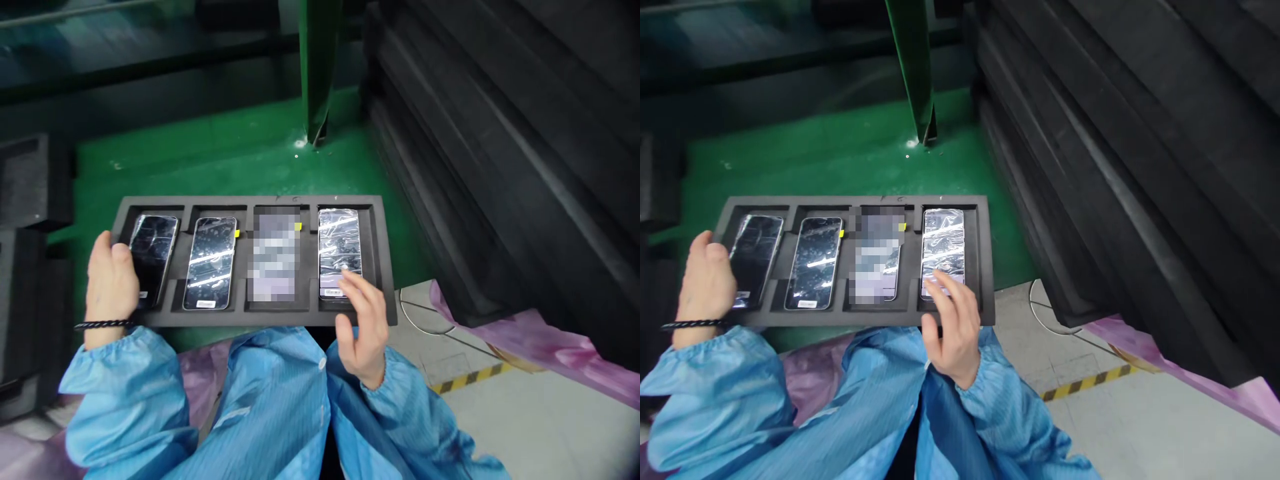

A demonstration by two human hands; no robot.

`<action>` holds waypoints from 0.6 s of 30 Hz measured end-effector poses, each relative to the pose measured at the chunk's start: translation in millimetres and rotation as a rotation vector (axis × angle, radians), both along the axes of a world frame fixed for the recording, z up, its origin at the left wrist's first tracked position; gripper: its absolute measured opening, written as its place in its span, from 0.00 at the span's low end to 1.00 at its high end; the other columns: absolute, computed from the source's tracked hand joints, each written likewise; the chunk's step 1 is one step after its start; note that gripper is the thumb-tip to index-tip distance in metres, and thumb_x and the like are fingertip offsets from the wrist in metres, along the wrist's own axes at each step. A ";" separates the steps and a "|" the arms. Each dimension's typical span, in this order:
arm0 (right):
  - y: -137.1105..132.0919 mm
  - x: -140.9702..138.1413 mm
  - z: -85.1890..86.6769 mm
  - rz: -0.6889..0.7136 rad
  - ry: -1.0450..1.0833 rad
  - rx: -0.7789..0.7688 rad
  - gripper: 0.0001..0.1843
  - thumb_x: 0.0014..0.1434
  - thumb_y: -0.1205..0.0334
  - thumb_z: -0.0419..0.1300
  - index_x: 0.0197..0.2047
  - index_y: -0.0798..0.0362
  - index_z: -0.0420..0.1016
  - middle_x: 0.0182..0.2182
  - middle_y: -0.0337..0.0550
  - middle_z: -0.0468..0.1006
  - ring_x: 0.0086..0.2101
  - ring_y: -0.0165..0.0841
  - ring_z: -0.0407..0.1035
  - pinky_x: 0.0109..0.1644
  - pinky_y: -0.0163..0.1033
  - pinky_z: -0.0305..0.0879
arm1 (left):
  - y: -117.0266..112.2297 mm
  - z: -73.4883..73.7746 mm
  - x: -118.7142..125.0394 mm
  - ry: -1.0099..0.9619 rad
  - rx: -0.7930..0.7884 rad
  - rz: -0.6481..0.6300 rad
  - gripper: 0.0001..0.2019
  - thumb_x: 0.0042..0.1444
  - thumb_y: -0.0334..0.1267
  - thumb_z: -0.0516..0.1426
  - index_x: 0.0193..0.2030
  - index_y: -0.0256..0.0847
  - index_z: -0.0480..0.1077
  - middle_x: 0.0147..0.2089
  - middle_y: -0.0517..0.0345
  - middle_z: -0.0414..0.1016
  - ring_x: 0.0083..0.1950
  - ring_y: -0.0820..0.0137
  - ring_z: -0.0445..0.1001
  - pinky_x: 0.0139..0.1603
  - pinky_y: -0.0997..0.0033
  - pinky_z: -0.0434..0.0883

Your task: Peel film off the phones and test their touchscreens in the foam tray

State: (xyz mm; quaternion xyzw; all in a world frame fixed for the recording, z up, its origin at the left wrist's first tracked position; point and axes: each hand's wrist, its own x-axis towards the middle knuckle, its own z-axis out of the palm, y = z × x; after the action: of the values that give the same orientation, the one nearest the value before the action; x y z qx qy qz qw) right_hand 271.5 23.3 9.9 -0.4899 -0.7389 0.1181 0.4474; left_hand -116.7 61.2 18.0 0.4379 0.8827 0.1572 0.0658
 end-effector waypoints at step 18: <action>38.7 -31.3 20.9 0.265 -0.352 -0.098 0.13 0.66 0.68 0.55 0.51 0.54 0.77 0.61 0.53 0.71 0.59 0.45 0.65 0.64 0.56 0.63 | -103.1 12.0 79.0 -0.045 -0.008 0.086 0.47 0.60 0.68 0.41 0.72 0.29 0.54 0.63 0.33 0.69 0.64 0.42 0.68 0.66 0.37 0.64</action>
State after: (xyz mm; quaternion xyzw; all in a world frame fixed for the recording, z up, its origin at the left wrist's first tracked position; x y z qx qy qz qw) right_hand 240.2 62.0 30.8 -0.4227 -0.8568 0.1243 0.2678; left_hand -37.8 -41.9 29.9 0.3955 0.8997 0.1663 0.0806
